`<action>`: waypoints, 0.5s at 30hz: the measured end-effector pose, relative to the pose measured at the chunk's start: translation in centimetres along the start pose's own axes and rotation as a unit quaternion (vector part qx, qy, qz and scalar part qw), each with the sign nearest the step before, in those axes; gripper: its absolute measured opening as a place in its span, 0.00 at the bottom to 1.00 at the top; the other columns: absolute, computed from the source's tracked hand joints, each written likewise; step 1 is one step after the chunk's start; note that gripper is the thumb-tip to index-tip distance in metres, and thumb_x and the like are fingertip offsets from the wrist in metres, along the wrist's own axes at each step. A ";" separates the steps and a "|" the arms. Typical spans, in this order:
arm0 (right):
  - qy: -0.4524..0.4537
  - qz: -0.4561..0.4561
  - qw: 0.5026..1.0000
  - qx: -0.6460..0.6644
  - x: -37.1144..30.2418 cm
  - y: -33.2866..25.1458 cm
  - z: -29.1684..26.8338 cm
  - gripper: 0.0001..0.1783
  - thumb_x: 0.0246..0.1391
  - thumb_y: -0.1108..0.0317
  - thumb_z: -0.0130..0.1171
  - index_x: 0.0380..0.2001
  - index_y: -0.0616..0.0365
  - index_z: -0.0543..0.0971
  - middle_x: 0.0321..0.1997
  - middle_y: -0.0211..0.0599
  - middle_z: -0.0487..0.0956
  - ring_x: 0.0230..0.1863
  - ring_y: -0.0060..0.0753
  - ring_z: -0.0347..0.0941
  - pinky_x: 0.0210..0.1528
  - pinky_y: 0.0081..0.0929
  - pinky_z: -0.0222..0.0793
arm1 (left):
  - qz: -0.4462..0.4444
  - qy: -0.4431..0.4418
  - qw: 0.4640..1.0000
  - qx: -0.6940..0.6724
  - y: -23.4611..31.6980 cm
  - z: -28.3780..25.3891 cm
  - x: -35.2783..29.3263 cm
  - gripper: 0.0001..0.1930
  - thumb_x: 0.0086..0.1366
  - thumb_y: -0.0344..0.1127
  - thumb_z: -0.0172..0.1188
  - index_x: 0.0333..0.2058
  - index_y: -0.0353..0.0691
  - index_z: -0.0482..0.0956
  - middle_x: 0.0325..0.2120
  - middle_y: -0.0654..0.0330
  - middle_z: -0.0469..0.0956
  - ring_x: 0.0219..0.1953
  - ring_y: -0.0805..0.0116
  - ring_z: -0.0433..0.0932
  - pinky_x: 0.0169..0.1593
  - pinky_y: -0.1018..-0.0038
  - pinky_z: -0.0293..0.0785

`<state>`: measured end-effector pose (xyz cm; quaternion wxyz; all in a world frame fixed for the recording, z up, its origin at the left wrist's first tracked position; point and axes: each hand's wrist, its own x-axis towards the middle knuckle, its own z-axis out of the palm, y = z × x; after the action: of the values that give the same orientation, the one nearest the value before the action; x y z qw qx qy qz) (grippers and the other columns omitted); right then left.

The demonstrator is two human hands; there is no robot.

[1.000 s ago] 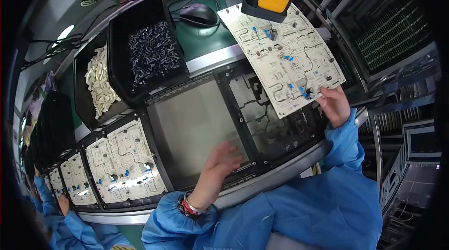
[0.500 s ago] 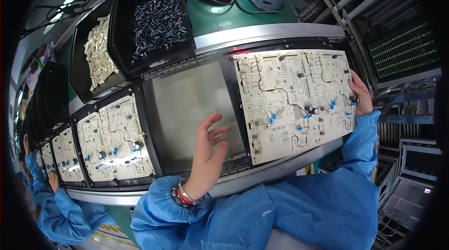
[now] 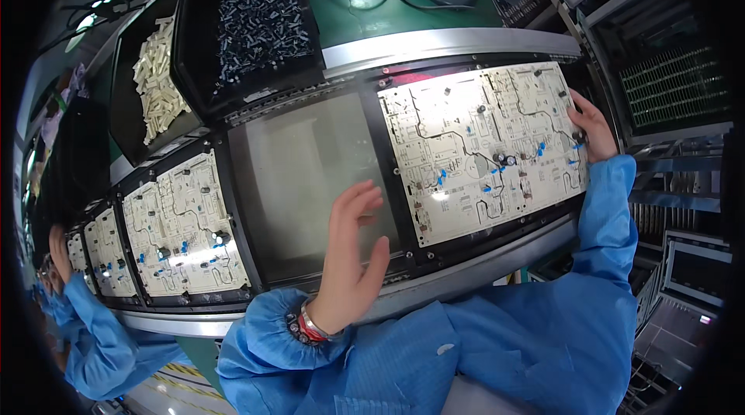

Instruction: Manually inserting electronic components into a printed circuit board on an assembly line and scanning barcode labels.

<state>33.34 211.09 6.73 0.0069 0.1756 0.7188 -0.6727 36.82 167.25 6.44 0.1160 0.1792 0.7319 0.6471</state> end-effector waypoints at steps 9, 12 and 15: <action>-0.003 0.010 1.000 0.001 0.9 0.4 0.5 0.27 0.58 0.75 0.47 0.61 0.64 0.59 0.52 0.42 0.74 0.48 0.27 0.73 0.50 0.21 0.68 | 0.143 -0.116 0.959 0.214 0.4 0.6 1.2 0.22 0.48 0.21 0.54 0.46 0.36 0.73 0.51 0.51 0.67 0.56 0.47 0.64 0.57 0.59 0.62; 0.018 -0.007 0.999 -0.045 0.5 0.0 1.2 0.27 0.57 0.73 0.50 0.60 0.64 0.61 0.52 0.42 0.74 0.48 0.25 0.72 0.52 0.20 0.65 | 0.166 -0.152 0.918 0.328 0.4 1.8 1.1 0.23 0.50 0.26 0.58 0.48 0.38 0.72 0.54 0.53 0.66 0.57 0.48 0.62 0.58 0.57 0.60; 0.034 -0.044 0.976 -0.210 0.8 -0.5 1.0 0.26 0.57 0.71 0.53 0.59 0.64 0.64 0.50 0.36 0.73 0.49 0.23 0.68 0.55 0.20 0.60 | 0.162 -0.178 0.882 0.405 0.2 2.3 0.9 0.23 0.51 0.33 0.61 0.49 0.40 0.73 0.56 0.55 0.65 0.59 0.51 0.61 0.60 0.55 0.57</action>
<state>32.23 210.35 6.88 -0.0104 0.1615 0.8509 -0.4998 36.97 169.67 6.39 0.0552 0.4384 0.8581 0.2615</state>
